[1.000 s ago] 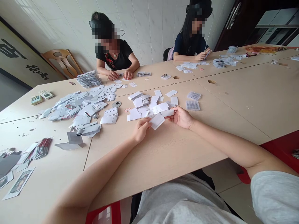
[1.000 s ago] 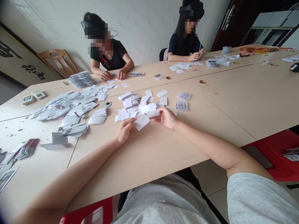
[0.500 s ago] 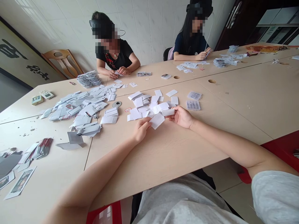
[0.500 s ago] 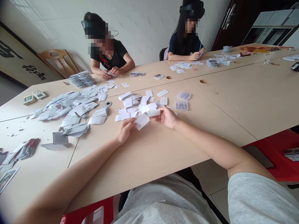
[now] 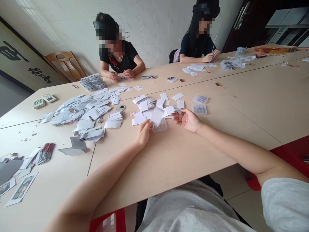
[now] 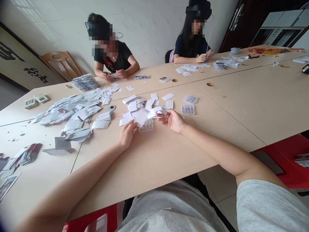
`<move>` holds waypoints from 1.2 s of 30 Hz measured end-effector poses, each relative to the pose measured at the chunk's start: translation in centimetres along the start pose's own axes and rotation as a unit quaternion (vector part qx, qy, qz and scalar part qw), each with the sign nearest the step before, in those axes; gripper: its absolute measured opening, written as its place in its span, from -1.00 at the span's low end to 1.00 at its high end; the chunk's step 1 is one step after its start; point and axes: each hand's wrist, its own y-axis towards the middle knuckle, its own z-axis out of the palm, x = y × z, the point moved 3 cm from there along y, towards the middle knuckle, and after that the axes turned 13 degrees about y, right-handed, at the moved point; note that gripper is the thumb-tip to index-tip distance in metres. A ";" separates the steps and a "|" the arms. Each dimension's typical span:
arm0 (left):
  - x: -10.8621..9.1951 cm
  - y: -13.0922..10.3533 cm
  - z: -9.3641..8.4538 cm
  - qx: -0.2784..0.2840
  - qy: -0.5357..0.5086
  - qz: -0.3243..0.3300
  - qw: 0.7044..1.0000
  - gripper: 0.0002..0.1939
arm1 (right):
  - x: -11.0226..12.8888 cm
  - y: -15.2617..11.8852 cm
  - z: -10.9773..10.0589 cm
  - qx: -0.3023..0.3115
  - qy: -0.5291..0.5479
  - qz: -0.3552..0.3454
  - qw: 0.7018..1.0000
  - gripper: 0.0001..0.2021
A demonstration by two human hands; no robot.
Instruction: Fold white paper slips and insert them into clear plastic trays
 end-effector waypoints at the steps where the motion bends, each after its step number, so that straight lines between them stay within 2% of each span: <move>1: 0.3 0.2 -0.2 -0.033 -0.028 -0.006 0.999 -0.76 | 0.0 0.0 0.0 0.000 -0.001 -0.005 1.000 -0.81; 3: 0.8 0.7 -0.6 -0.076 -0.079 -0.018 0.994 -0.71 | 0.0 0.1 -0.1 0.005 -0.008 -0.008 1.000 -0.83; 6: 1.1 1.1 -0.7 -0.077 -0.109 -0.035 0.990 -0.66 | -0.1 0.2 -0.3 0.018 -0.028 -0.020 0.999 -0.81; 8: 0.8 1.0 -0.6 -0.067 -0.084 -0.029 0.994 -0.65 | -0.3 0.1 -0.3 0.029 -0.063 -0.051 0.996 -0.83; 10: 0.2 0.4 -0.5 -0.057 -0.012 0.003 0.998 -0.72 | -0.4 -0.3 -0.1 0.032 -0.132 -0.111 0.984 -0.85; 12: -0.8 -0.4 -0.1 -0.031 0.100 0.069 0.992 -0.79 | -0.8 -1.1 0.4 0.028 -0.234 -0.181 0.955 -0.84; 15: -2.1 -1.8 0.9 0.050 0.250 0.201 0.946 -0.78 | -1.9 -2.5 1.8 0.067 -0.378 -0.238 0.892 -0.82; 18: -2.7 -2.7 1.6 0.114 0.310 0.300 0.895 -0.80 | -3.0 -3.9 3.3 0.156 -0.469 -0.256 0.831 -0.83; 21: -2.9 -2.9 1.7 0.116 0.326 0.333 0.877 -0.80 | -3.6 -4.6 4.1 0.201 -0.515 -0.264 0.790 -0.83; 26: -2.8 -2.6 1.3 0.073 0.310 0.342 0.884 -0.80 | -3.5 -4.5 3.8 0.222 -0.529 -0.270 0.773 -0.72; 30: -2.6 -2.4 1.0 0.042 0.296 0.322 0.898 -0.75 | -3.5 -4.4 3.6 0.247 -0.533 -0.277 0.760 -0.71; 33: -2.5 -2.3 0.9 0.049 0.280 0.324 0.902 -0.72 | -3.6 -4.3 3.5 0.216 -0.523 -0.261 0.782 -0.76; 36: -2.6 -2.6 1.2 0.108 0.249 0.355 0.895 -0.74 | -3.8 -4.2 3.5 0.189 -0.507 -0.219 0.812 -0.74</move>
